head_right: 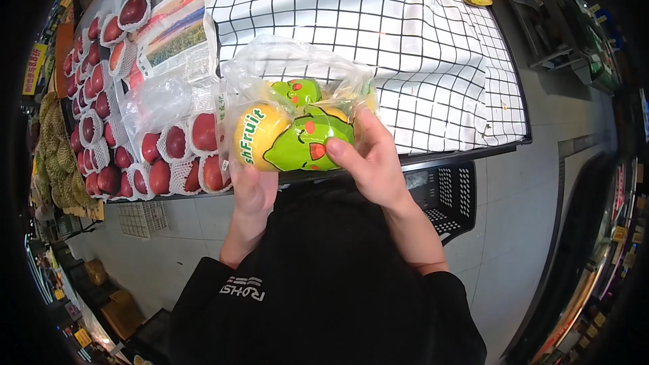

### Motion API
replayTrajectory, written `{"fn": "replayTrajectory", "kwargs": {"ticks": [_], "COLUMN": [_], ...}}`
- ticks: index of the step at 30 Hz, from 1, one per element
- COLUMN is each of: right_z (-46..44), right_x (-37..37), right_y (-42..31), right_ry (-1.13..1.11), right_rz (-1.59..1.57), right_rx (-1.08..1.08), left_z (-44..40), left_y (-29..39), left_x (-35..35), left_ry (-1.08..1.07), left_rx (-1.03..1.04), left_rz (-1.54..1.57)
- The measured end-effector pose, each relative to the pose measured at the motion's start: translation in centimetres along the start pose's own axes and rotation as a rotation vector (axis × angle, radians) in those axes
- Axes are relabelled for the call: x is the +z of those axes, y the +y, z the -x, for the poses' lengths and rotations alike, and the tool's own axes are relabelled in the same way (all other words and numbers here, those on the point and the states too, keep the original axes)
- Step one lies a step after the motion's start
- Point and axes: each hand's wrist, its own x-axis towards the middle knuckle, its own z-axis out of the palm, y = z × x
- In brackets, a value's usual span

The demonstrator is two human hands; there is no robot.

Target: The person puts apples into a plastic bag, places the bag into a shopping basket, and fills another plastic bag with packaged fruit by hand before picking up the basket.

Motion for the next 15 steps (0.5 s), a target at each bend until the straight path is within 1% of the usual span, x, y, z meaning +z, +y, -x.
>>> {"fn": "replayTrajectory", "kwargs": {"ticks": [2,4,5,6,7,9,10,12,15], "right_z": [-0.3,-0.7,-0.9,-1.1,-1.2,-1.2,-1.4,-1.9,-2.6], "right_x": [0.1,0.2,0.4,0.6,0.4,-0.1,0.1,0.6,-0.4], "right_y": [0.0,-0.2,-0.1,-0.1,-0.3,-0.8,-0.8,-0.8,-0.9], "right_ry": [0.069,0.052,0.092,0.130,0.131,0.058,0.057,0.128,0.066], "right_rz": [0.092,0.116,0.139,0.162,0.160,0.122,0.121,0.096,0.106], "right_rx": [0.023,0.031,0.020,0.008,0.004,0.155,0.152,0.138,0.139], "left_z": [0.0,0.0,-0.1,-0.2,-0.2,-0.4,-0.5,-0.8,-1.4], "left_y": [0.2,0.6,0.9,1.3,1.7,2.3,2.4,2.4,2.5], "left_x": [-0.3,-0.9,-1.3,-1.3,-1.1,-0.7,-0.4,-0.4,-0.6], "left_ry": [-0.013,0.046,-0.006,-0.008,-0.032,-0.059,-0.037,-0.017,0.031], "left_rx": [0.020,-0.010,-0.016,-0.016,-0.065,-0.114,-0.111,-0.104,-0.089], "left_rz": [0.002,-0.165,-0.234,-0.236,-0.218,-0.203,-0.225,-0.248,-0.318]}}
